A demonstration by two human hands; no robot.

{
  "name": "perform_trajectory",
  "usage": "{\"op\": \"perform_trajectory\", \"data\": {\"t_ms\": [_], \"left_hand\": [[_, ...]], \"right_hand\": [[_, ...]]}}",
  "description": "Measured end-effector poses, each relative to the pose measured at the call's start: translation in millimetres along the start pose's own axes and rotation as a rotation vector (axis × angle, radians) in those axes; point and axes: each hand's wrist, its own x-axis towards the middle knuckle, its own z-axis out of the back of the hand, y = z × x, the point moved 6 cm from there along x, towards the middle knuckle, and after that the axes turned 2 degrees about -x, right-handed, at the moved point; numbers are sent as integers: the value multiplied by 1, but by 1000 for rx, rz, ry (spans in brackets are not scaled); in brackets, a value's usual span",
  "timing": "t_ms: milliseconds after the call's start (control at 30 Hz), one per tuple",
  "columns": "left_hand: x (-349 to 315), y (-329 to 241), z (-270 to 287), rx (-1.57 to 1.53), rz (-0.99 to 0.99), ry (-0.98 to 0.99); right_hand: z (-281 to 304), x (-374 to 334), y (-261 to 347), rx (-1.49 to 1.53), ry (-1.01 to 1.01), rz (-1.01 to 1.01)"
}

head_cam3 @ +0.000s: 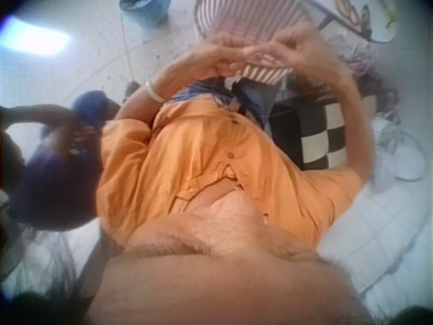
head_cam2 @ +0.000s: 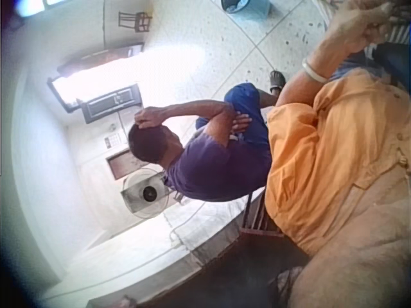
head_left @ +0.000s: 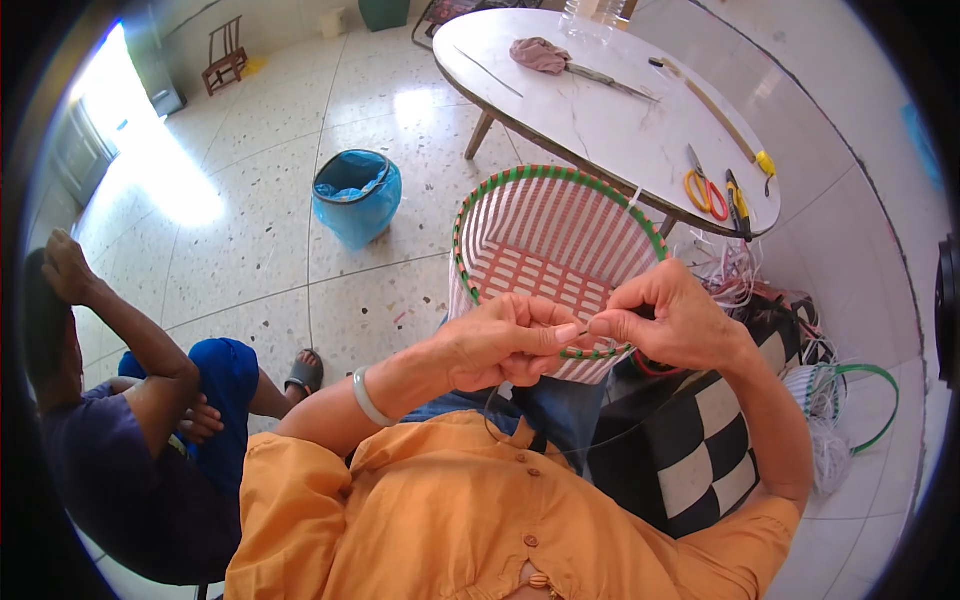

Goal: The person secures a wire rim to the upper edge of a woven basket using a plastic strap, then uses pliers to cut the end of the strap.

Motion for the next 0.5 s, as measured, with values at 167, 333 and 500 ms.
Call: {"op": "perform_trajectory", "data": {"t_ms": [167, 333, 500], "left_hand": [[0, 1, 0, 55, 33, -55], [-1, 3, 1, 158, 26, -112], [5, 6, -1, 167, 29, -120]], "right_hand": [[-2, -1, -3, -53, 4, -10], [-3, -5, -3, -65, 2, -77], [-1, -7, -10, -84, -23, -26]]}}
